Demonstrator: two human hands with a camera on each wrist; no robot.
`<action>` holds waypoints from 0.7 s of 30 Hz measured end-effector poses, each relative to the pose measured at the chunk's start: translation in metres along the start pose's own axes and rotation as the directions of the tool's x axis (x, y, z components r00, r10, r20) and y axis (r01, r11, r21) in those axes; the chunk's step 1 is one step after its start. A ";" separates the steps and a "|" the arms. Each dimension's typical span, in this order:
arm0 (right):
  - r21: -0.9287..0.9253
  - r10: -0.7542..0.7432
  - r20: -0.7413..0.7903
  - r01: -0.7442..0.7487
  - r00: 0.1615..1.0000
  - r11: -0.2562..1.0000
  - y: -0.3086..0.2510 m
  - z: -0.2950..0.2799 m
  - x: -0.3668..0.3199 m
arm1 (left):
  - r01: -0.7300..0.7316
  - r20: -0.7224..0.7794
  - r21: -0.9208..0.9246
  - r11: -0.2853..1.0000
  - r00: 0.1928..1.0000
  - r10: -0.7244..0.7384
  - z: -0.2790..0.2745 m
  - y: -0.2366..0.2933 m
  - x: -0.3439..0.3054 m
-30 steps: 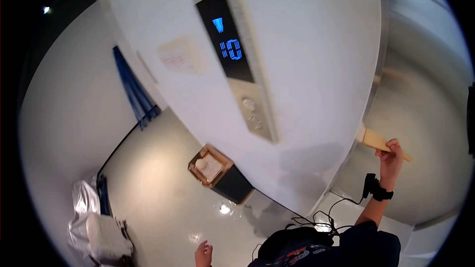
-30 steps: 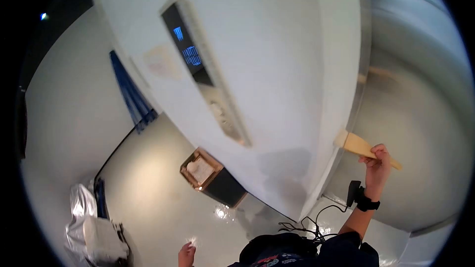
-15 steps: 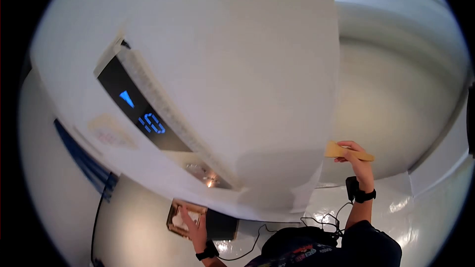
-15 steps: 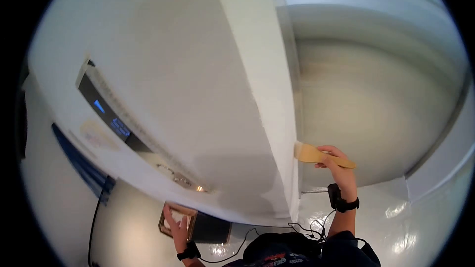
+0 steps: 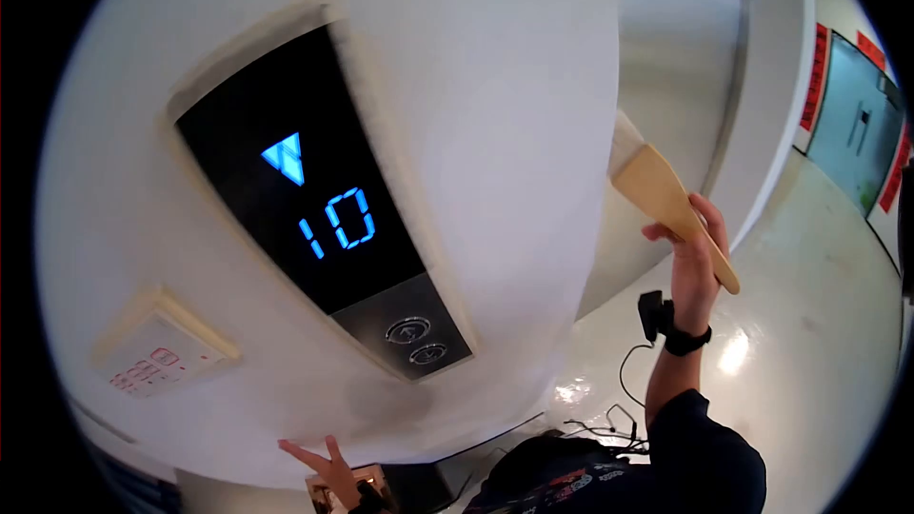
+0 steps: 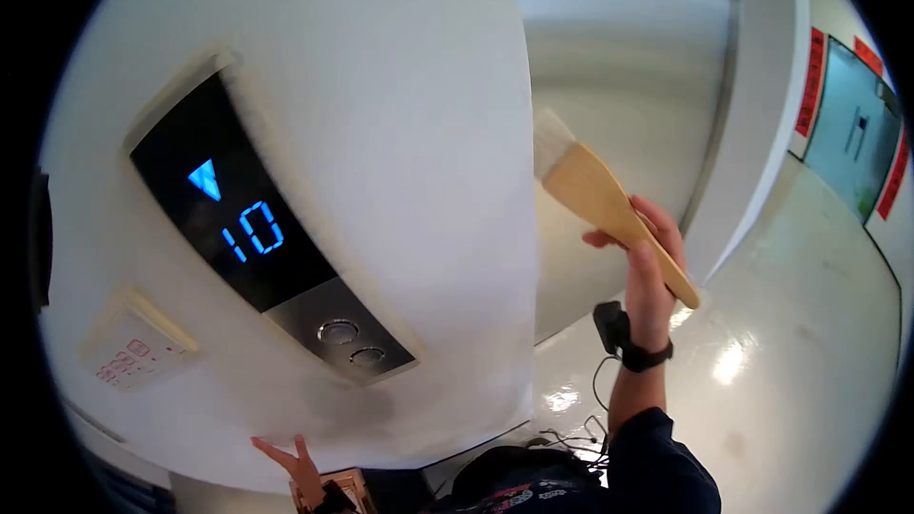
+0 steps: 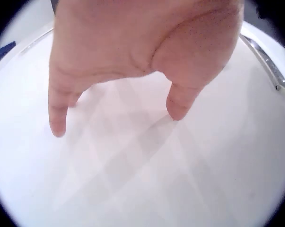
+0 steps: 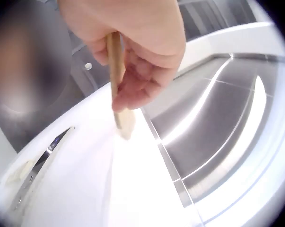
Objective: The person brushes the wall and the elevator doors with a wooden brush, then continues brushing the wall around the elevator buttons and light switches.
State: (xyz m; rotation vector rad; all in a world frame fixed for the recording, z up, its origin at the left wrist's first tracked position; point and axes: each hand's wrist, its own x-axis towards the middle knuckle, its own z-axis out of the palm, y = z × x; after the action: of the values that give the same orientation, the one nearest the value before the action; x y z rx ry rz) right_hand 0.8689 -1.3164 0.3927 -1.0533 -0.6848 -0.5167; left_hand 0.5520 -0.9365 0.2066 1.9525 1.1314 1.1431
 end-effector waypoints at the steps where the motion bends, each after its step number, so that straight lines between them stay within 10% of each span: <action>1: -0.113 -0.003 -0.010 0.002 1.000 0.994 -0.005 0.011 0.006 | -0.038 -0.015 0.041 0.998 0.999 0.039 0.005 -0.008 0.004; 7: -0.713 -0.119 0.077 0.138 0.990 0.687 -0.013 0.090 -0.031 | -0.259 -0.026 0.208 0.943 0.963 0.270 0.023 -0.072 0.024; 12: -0.599 -0.193 -0.049 0.126 0.980 0.791 -0.073 0.100 -0.084 | -0.292 -0.021 0.110 0.950 0.955 0.296 -0.009 -0.081 0.000; 21: -0.507 0.009 0.359 0.187 0.933 0.841 -0.108 0.143 -0.123 | -0.300 0.113 -0.033 0.953 0.947 0.302 -0.032 -0.079 0.000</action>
State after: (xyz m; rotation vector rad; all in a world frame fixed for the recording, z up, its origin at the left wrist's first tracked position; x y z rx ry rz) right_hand 0.6740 -1.2233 0.4158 -1.6765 -0.9360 -0.6303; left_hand 0.4939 -0.8979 0.1567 2.2032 0.7780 1.1669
